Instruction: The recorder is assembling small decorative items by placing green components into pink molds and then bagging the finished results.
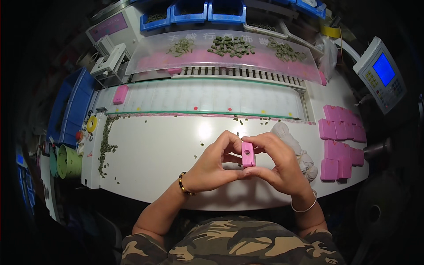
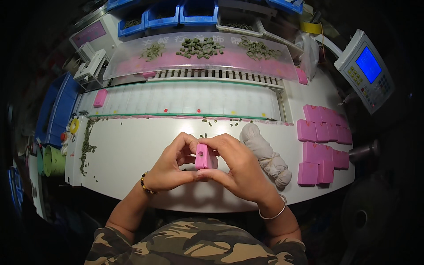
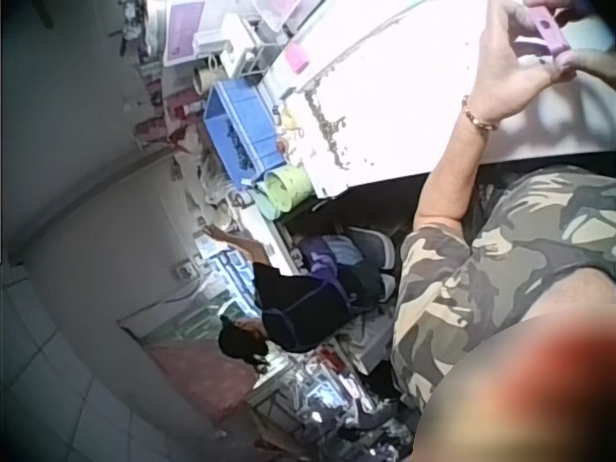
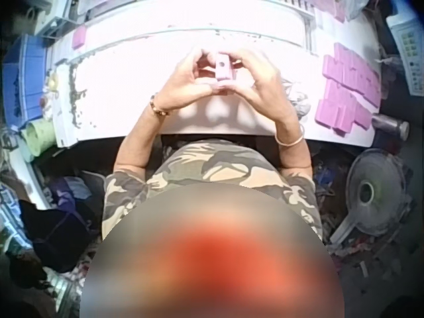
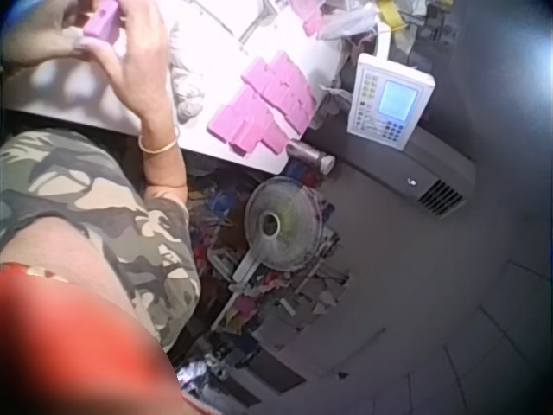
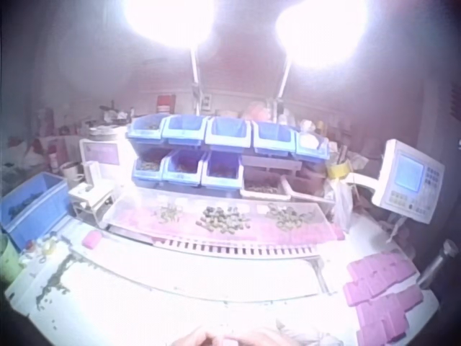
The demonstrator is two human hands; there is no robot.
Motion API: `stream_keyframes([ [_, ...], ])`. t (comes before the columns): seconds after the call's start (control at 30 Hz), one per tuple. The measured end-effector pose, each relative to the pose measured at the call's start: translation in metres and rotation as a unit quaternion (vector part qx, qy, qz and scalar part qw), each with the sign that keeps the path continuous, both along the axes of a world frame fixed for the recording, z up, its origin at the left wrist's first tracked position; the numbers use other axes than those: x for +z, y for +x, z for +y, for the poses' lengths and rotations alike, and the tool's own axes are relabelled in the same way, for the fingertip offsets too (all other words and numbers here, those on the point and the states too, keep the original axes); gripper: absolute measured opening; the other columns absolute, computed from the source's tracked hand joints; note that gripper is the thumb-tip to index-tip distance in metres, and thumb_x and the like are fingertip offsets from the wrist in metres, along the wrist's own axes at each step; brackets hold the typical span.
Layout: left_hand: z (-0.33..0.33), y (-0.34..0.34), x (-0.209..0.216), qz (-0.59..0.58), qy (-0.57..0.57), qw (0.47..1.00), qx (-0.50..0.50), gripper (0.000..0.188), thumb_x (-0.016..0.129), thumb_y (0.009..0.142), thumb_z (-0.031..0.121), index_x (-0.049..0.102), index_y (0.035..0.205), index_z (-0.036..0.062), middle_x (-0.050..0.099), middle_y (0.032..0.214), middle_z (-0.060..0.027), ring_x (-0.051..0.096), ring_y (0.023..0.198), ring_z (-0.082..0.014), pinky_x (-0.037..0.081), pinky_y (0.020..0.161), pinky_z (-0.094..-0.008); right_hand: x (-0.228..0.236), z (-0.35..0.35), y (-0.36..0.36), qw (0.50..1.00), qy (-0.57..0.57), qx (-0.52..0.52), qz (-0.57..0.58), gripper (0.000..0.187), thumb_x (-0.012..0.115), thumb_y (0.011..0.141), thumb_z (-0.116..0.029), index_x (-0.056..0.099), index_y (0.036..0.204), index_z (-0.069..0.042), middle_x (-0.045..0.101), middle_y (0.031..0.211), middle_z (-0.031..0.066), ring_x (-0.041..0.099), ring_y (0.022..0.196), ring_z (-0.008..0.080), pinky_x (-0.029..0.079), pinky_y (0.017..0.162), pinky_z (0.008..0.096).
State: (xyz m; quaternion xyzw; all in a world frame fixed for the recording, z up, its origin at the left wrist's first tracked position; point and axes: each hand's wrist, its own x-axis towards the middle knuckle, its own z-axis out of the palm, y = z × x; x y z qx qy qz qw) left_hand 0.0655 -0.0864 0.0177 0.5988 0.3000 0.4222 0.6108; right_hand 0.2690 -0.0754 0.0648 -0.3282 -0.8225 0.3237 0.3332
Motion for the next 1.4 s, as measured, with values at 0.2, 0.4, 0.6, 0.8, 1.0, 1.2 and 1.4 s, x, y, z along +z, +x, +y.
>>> stream_keyframes([
  [0.2,-0.003,-0.004,-0.002,-0.086,-0.071,0.994,0.012,0.058,0.074,0.08,-0.004,0.036,0.123,0.0075,0.05,0.114,-0.0065,0.058,0.11,-0.0159,0.054,0.092,-0.0331,-0.006,0.005,0.011,0.979,-0.169,0.018,0.112,0.054,0.071,0.085,-0.007,0.051,0.134,0.002,0.062,0.116,0.014,0.062,0.104,0.0213,0.051,0.093,0.0327],
  [0.4,0.006,-0.001,-0.003,-0.162,-0.067,0.98,0.097,0.067,0.069,0.084,-0.007,0.03,0.139,0.005,0.048,0.128,-0.0122,0.057,0.111,-0.017,0.052,0.095,-0.031,-0.022,0.007,0.002,0.897,-0.286,-0.061,0.331,0.055,0.058,0.093,0.005,0.036,0.143,0.007,0.051,0.138,0.0198,0.051,0.127,0.0244,0.046,0.105,0.034],
  [0.6,0.008,0.008,-0.005,-0.263,-0.145,0.947,0.111,0.054,0.066,0.094,0.017,0.036,0.138,0.0037,0.056,0.115,-0.0106,0.059,0.107,-0.0166,0.051,0.092,-0.0313,-0.026,-0.005,-0.014,0.945,-0.179,-0.045,0.268,0.045,0.069,0.084,0.004,0.053,0.126,0.0,0.056,0.122,0.0132,0.056,0.118,0.0188,0.049,0.099,0.0299],
  [0.8,0.016,0.009,-0.004,-0.306,-0.177,0.922,0.158,0.041,0.064,0.094,0.036,0.046,0.115,0.0054,0.058,0.094,-0.0067,0.059,0.082,-0.0125,0.052,0.072,-0.0251,-0.023,-0.017,-0.037,0.997,0.017,-0.025,0.074,0.036,0.081,0.075,-0.015,0.069,0.108,-0.005,0.061,0.103,0.0105,0.057,0.093,0.0269,0.047,0.083,0.0355],
  [1.0,0.016,0.007,0.005,-0.221,-0.193,0.933,0.208,0.032,0.054,0.097,0.036,0.053,0.09,0.0055,0.059,0.078,-0.0064,0.057,0.063,-0.0128,0.048,0.055,-0.0251,-0.015,-0.011,-0.035,0.992,0.063,-0.07,0.081,0.037,0.077,0.078,-0.009,0.067,0.113,-0.004,0.061,0.104,0.0115,0.057,0.088,0.0266,0.048,0.079,0.0351],
  [1.2,0.013,0.017,0.01,-0.191,-0.216,0.928,0.235,0.035,0.046,0.099,0.033,0.055,0.081,0.0051,0.059,0.072,-0.0047,0.055,0.06,-0.0104,0.046,0.053,-0.0249,-0.016,0.0,-0.042,0.984,0.101,-0.126,0.072,0.029,0.075,0.075,-0.002,0.067,0.103,-0.004,0.056,0.104,0.0105,0.055,0.093,0.0249,0.047,0.076,0.0342],
  [1.4,0.014,0.018,0.001,-0.195,-0.208,0.927,0.243,0.033,0.043,0.099,0.03,0.055,0.078,0.007,0.057,0.072,-0.0013,0.053,0.062,-0.0086,0.046,0.057,-0.0239,-0.017,0.004,-0.042,0.97,0.208,-0.117,0.039,0.02,0.075,0.07,-0.001,0.064,0.087,-0.006,0.063,0.092,0.0073,0.057,0.085,0.0254,0.046,0.075,0.0364],
])
